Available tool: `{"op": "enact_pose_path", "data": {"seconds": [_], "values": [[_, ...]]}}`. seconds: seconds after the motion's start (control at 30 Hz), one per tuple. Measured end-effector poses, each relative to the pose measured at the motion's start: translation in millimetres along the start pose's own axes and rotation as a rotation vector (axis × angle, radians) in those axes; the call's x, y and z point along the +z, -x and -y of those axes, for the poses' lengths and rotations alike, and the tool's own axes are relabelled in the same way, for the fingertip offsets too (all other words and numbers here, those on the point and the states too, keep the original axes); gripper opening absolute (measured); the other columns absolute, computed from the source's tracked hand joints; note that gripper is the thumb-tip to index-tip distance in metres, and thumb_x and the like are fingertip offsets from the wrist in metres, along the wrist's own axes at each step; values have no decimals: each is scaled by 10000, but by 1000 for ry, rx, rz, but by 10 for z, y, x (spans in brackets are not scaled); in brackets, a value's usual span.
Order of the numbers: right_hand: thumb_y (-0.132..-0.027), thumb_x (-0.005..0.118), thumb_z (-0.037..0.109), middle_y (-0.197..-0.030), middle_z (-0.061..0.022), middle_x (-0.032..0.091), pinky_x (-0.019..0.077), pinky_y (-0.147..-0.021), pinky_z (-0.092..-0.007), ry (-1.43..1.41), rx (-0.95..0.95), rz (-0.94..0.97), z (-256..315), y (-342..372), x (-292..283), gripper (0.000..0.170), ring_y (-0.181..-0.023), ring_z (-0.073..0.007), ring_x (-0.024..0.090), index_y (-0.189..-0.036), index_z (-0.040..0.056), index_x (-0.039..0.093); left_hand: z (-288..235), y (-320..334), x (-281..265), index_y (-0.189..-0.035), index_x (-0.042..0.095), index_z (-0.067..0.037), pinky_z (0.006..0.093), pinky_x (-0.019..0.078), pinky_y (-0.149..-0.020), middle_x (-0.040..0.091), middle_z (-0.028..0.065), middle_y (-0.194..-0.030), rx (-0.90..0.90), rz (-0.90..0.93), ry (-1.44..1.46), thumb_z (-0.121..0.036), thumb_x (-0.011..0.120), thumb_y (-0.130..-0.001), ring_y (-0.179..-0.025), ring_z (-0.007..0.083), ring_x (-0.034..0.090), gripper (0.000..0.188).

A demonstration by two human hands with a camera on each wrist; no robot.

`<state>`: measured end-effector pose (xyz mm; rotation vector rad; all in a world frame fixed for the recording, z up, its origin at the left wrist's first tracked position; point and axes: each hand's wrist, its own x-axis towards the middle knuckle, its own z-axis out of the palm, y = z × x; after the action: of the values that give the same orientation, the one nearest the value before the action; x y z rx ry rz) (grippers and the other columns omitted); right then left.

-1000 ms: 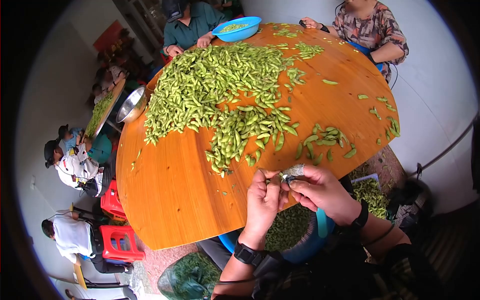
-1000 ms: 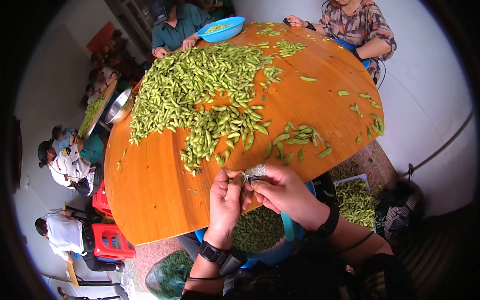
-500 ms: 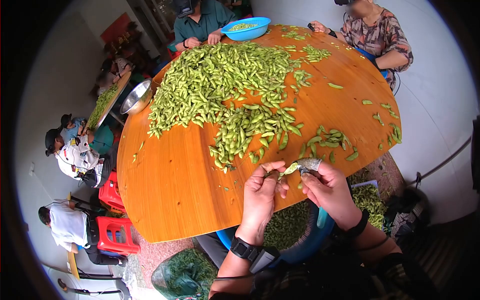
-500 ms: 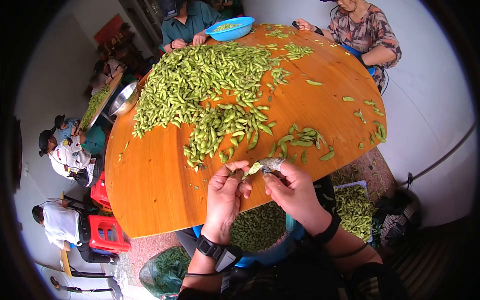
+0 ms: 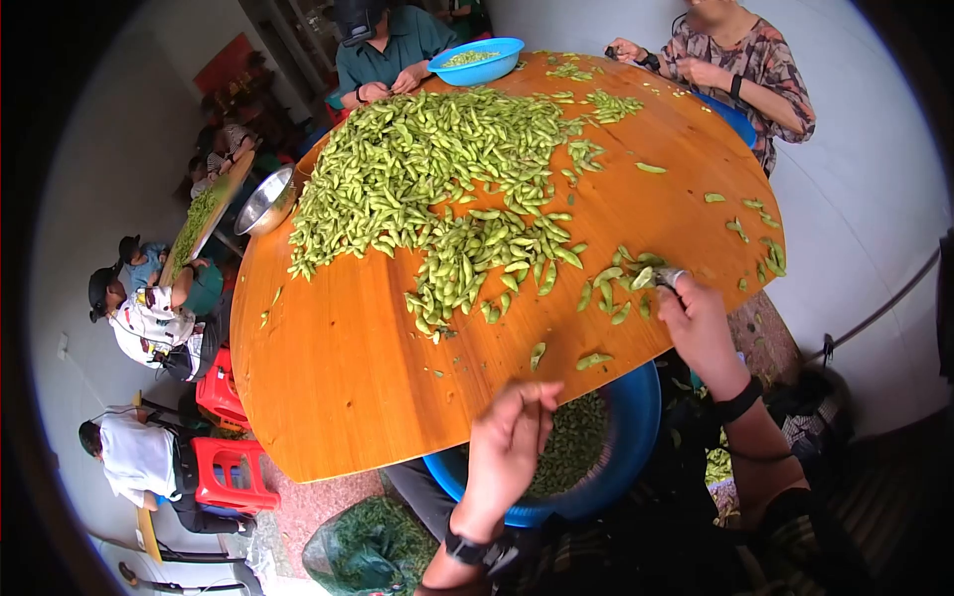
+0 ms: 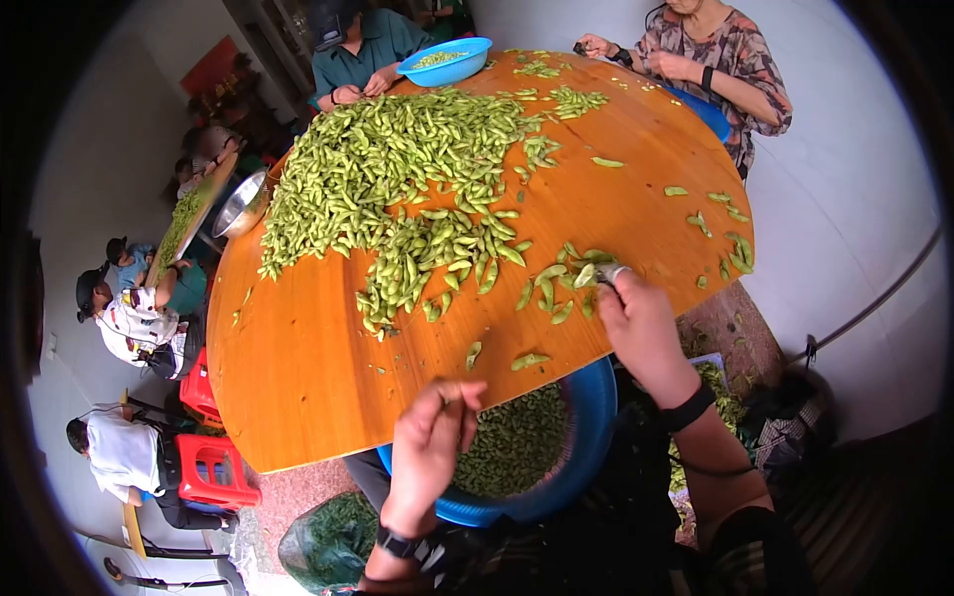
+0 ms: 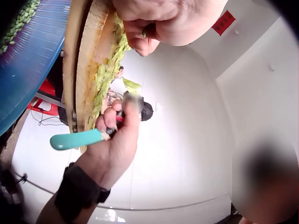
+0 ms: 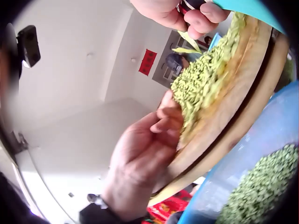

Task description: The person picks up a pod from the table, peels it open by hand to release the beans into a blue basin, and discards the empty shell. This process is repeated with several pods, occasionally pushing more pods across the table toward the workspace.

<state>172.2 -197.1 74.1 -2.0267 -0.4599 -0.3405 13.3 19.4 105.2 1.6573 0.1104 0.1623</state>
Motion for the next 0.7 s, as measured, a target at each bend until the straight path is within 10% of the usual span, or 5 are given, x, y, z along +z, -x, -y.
{"op": "enact_pose_path", "data": {"seconds": [0.03, 0.2, 0.43, 0.7], "values": [[-876, 593, 85, -747, -241, 567, 442, -577, -370, 66, 15, -8, -85, -17, -47, 138, -633, -378, 565, -885, -40, 535, 41, 102, -45, -1082, 621, -5, 215, 462, -622, 597, 45, -941, -4, -2, -5, 21, 438, -951, -681, 105, 566, 226], [-946, 563, 95, -634, -80, 501, 408, -509, -307, -137, 193, 25, -171, -47, -130, 192, -552, -131, 528, -824, -4, 453, 314, 348, -148, -1080, 618, 2, 355, 533, -784, 631, 159, -1069, 280, 148, -702, 34, 530, -864, -918, 340, 645, 235], [-970, 537, 100, -645, -9, 506, 344, -422, -226, -425, 432, 90, -40, -87, -215, 148, -463, -44, 438, -863, 36, 457, 2, 59, 100, -896, 646, -33, 441, 505, -588, 616, 163, -832, 172, -204, -781, -69, 640, -851, -650, 350, 621, 58], [-966, 534, 100, -654, -17, 532, 372, -442, -238, -465, 364, 88, -144, -52, -206, 119, -494, -59, 485, -894, 12, 497, 156, -1373, 302, -922, 617, -6, 477, 542, -656, 597, 238, -974, 234, -231, -1051, -181, 669, -849, -737, 422, 638, 197]]}}
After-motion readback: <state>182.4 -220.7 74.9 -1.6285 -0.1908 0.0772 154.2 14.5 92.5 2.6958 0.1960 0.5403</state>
